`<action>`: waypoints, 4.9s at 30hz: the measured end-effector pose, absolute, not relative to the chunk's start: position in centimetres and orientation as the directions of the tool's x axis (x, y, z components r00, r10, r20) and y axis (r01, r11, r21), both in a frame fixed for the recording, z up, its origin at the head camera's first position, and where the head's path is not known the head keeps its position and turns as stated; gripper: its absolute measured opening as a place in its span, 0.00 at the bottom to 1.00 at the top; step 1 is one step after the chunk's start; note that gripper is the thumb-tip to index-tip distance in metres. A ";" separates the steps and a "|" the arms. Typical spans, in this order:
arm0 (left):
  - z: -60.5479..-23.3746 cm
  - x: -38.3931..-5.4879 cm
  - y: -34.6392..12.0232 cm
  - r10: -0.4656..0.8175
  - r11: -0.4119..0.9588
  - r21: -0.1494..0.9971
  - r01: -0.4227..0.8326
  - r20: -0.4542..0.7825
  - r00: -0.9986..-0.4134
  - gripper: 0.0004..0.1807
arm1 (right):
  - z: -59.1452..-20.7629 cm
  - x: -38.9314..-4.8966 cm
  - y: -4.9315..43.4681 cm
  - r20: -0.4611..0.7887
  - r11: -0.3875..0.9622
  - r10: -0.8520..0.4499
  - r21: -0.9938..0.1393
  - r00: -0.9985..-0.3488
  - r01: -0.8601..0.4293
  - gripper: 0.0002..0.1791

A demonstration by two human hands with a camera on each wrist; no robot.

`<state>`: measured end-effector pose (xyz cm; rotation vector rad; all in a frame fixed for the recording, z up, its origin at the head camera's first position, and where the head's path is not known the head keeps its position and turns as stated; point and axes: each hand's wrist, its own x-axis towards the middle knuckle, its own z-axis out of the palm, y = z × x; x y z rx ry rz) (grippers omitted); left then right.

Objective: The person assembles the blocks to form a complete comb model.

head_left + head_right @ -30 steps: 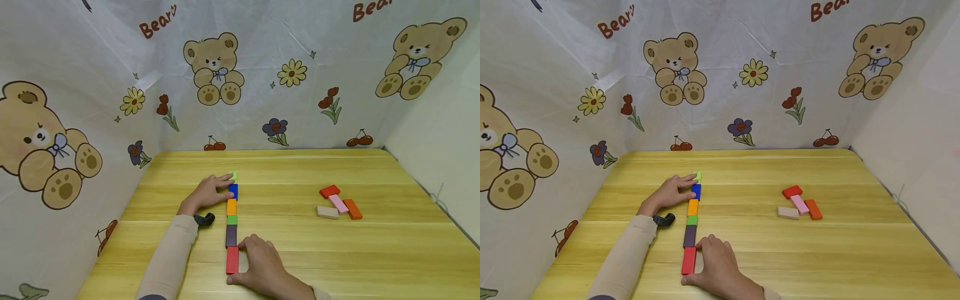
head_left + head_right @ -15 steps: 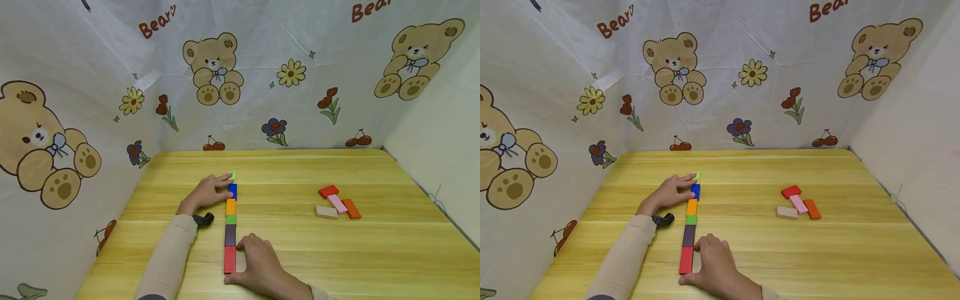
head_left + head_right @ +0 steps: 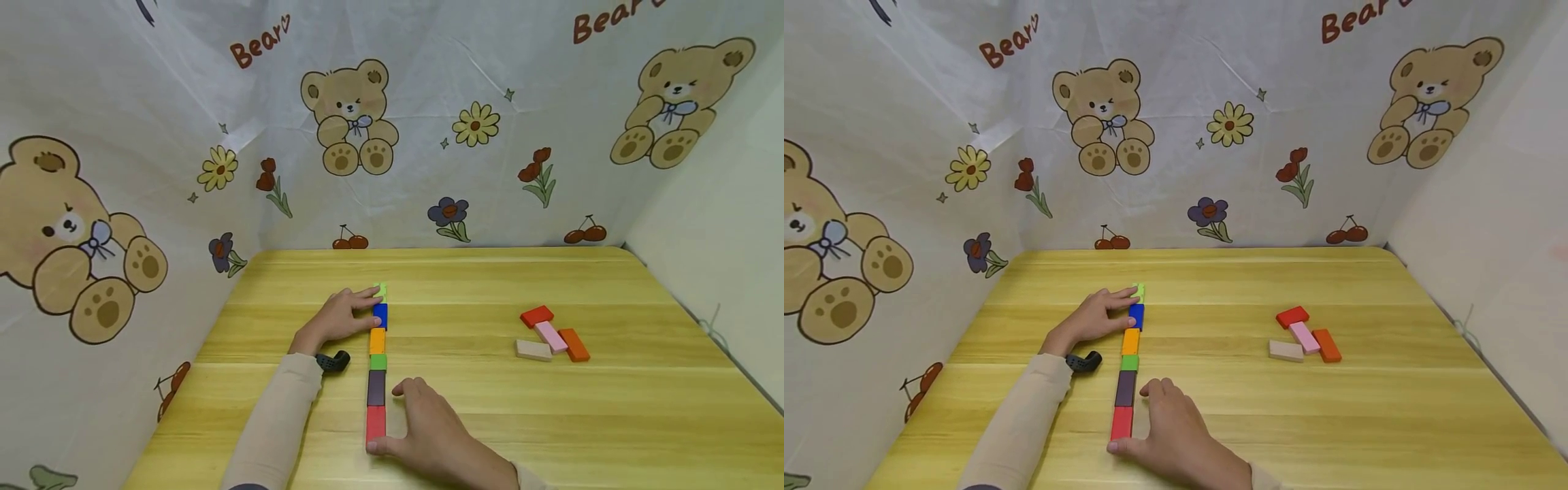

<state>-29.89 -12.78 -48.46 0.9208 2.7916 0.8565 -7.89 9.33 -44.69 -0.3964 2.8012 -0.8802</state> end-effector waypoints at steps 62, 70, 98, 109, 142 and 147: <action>-48.2 -30.0 -12.6 0.587 0.660 0.509 0.552 0.109 -0.802 0.34 | -43.3 -17.0 35.2 0.251 0.724 -0.250 -0.593 -0.935 -0.353 0.17; -48.4 -29.8 -12.6 0.583 0.661 0.513 0.548 0.108 -0.805 0.34 | -44.1 -17.1 36.0 0.122 0.769 -0.232 -0.585 -0.965 -0.258 0.22; -48.3 -29.8 -12.7 0.581 0.662 0.513 0.547 0.110 -0.806 0.35 | -44.4 -17.3 36.0 -0.001 0.866 -0.215 -0.462 -0.977 -0.190 0.18; -48.3 -29.8 -12.7 0.579 0.663 0.517 0.541 0.105 -0.809 0.34 | -44.3 -17.1 35.7 0.010 0.858 -0.222 -0.474 -0.975 -0.200 0.18; -48.4 -29.7 -12.8 0.579 0.649 0.540 0.535 0.104 -0.808 0.34 | -42.6 -20.7 28.9 0.312 0.776 -0.148 -0.552 -0.939 -0.305 0.17; -48.4 -29.7 -12.7 0.579 0.651 0.533 0.540 0.111 -0.808 0.34 | -42.6 -22.5 27.2 0.301 0.731 -0.147 -0.609 -0.942 -0.309 0.17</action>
